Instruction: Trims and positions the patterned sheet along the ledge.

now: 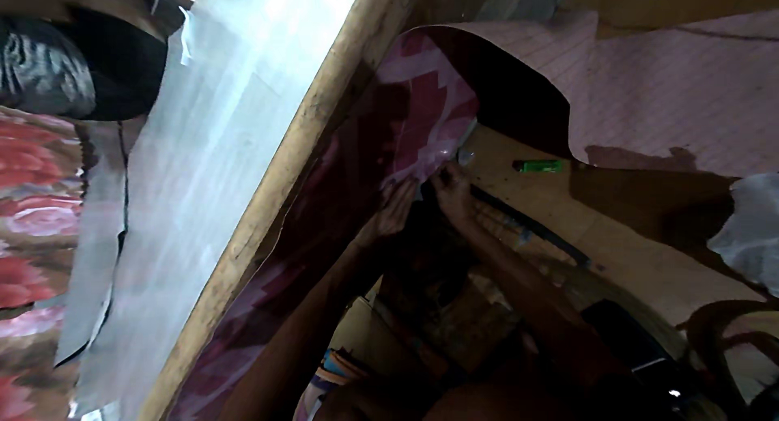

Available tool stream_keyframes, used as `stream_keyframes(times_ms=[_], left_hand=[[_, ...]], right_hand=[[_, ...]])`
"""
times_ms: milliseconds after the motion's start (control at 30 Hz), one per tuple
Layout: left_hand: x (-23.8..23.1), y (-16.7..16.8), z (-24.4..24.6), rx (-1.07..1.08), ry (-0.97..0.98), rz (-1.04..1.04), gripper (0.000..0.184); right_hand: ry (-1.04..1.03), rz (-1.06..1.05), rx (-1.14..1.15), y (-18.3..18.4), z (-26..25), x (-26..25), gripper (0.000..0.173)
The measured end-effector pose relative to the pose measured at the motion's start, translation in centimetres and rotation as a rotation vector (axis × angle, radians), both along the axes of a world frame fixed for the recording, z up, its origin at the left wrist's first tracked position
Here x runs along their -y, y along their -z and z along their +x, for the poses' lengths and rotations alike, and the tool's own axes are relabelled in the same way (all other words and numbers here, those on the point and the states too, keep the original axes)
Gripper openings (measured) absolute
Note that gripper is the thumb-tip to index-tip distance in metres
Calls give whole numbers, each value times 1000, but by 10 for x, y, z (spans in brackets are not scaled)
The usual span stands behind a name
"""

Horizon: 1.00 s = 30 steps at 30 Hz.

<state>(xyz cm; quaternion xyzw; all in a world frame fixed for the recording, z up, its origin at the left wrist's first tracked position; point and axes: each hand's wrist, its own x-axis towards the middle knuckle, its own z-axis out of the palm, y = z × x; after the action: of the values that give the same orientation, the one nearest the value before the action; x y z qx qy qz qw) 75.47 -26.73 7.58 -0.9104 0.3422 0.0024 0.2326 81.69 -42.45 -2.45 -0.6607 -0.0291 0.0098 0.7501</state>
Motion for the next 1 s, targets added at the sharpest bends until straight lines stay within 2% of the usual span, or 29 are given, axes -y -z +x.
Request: stream_keyframes(times_ms=[167, 333, 567, 700, 833, 1000], left_hand=[[-3, 5, 1, 59, 39, -8, 38], [1, 0, 2, -53, -20, -31, 39], [0, 0, 2, -34, -7, 81, 41], [0, -3, 4, 4, 25, 168, 41], [-3, 3, 3, 23, 27, 127, 40], [2, 0, 2, -23, -30, 140, 42]], right_hand=[[42, -71, 71, 2, -2, -5, 11], [65, -134, 123, 4, -1, -6, 10], [120, -262, 306, 12, 8, -3, 7], [56, -258, 173, 0, 3, 3, 9], [80, -207, -16, 12, 12, 24, 19], [152, -171, -32, 15, 6, 50, 18]])
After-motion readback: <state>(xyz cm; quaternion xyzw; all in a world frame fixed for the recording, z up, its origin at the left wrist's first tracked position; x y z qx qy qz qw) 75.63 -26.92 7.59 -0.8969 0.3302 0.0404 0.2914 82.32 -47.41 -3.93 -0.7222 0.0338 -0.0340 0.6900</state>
